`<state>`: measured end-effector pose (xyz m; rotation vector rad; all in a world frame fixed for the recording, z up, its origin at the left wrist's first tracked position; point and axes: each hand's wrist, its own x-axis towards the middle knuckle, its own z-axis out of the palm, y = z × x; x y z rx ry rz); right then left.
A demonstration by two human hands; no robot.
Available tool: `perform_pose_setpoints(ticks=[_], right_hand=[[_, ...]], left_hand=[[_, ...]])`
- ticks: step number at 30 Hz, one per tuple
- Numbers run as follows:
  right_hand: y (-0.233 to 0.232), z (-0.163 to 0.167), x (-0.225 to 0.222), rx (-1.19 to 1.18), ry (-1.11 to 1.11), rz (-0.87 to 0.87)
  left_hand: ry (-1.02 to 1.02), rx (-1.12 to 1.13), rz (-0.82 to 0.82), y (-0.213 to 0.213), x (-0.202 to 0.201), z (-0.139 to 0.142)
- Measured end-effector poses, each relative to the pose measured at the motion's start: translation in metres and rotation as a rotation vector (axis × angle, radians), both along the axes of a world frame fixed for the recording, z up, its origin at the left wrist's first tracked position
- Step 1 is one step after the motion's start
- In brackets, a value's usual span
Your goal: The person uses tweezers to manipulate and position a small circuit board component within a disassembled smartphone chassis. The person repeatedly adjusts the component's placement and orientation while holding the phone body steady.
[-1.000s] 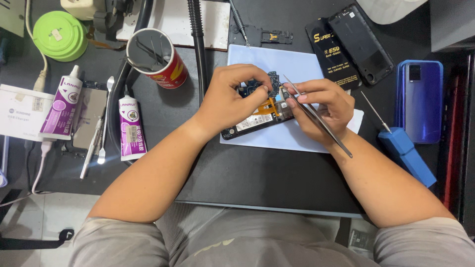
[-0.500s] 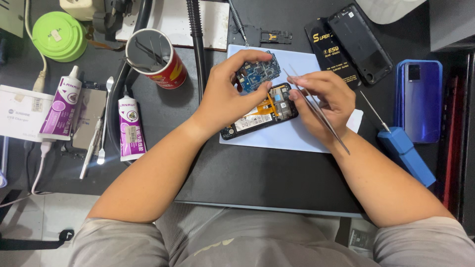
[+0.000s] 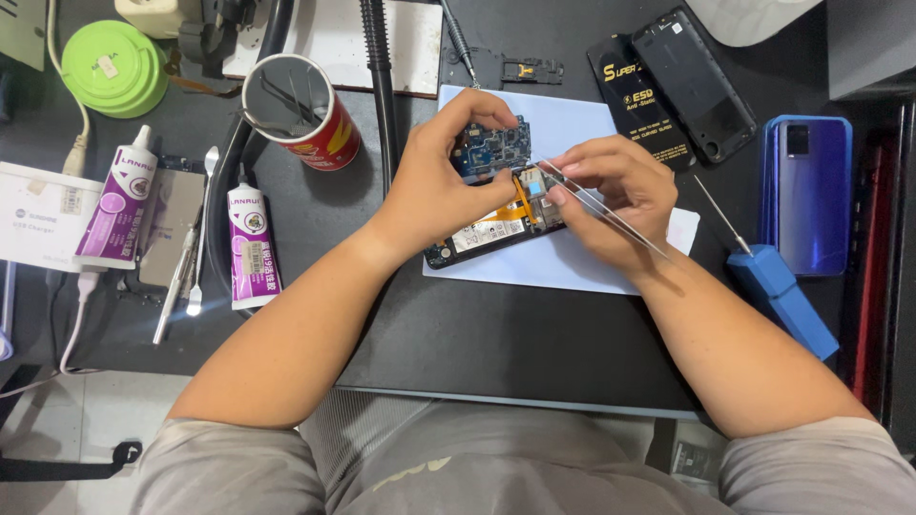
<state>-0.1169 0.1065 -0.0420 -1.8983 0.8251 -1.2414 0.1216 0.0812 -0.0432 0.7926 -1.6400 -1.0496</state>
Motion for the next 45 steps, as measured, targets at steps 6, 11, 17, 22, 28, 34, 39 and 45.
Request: perform_pose_setpoints(ticks=[6, 11, 17, 22, 28, 34, 39, 45], right_hand=[[-0.002, -0.002, -0.003, 0.061, -0.021, 0.013], [-0.002, -0.001, -0.004, 0.073, -0.006, 0.016], [-0.001, 0.003, -0.003, 0.064, 0.02, 0.021], [0.0, 0.003, -0.002, 0.056, 0.018, 0.03], [0.001, 0.001, -0.002, 0.068, 0.016, 0.033], [0.0, -0.001, -0.003, 0.067, 0.011, 0.034], [0.0, -0.002, -0.004, 0.082, 0.017, 0.045], [-0.002, -0.004, -0.005, 0.089, -0.003, 0.065]], left_hand=[[0.0, 0.024, -0.035, -0.002, 0.001, 0.004], [-0.049, 0.066, -0.046, -0.002, 0.001, 0.008], [-0.041, 0.011, -0.035, -0.001, 0.0, 0.01], [-0.03, 0.002, -0.044, 0.001, 0.001, 0.01], [-0.052, -0.006, -0.04, 0.003, 0.002, 0.011], [-0.054, -0.011, -0.039, 0.003, 0.002, 0.01], [-0.065, -0.026, -0.046, 0.002, 0.003, 0.009], [-0.09, 0.035, -0.076, 0.001, 0.006, 0.012]])
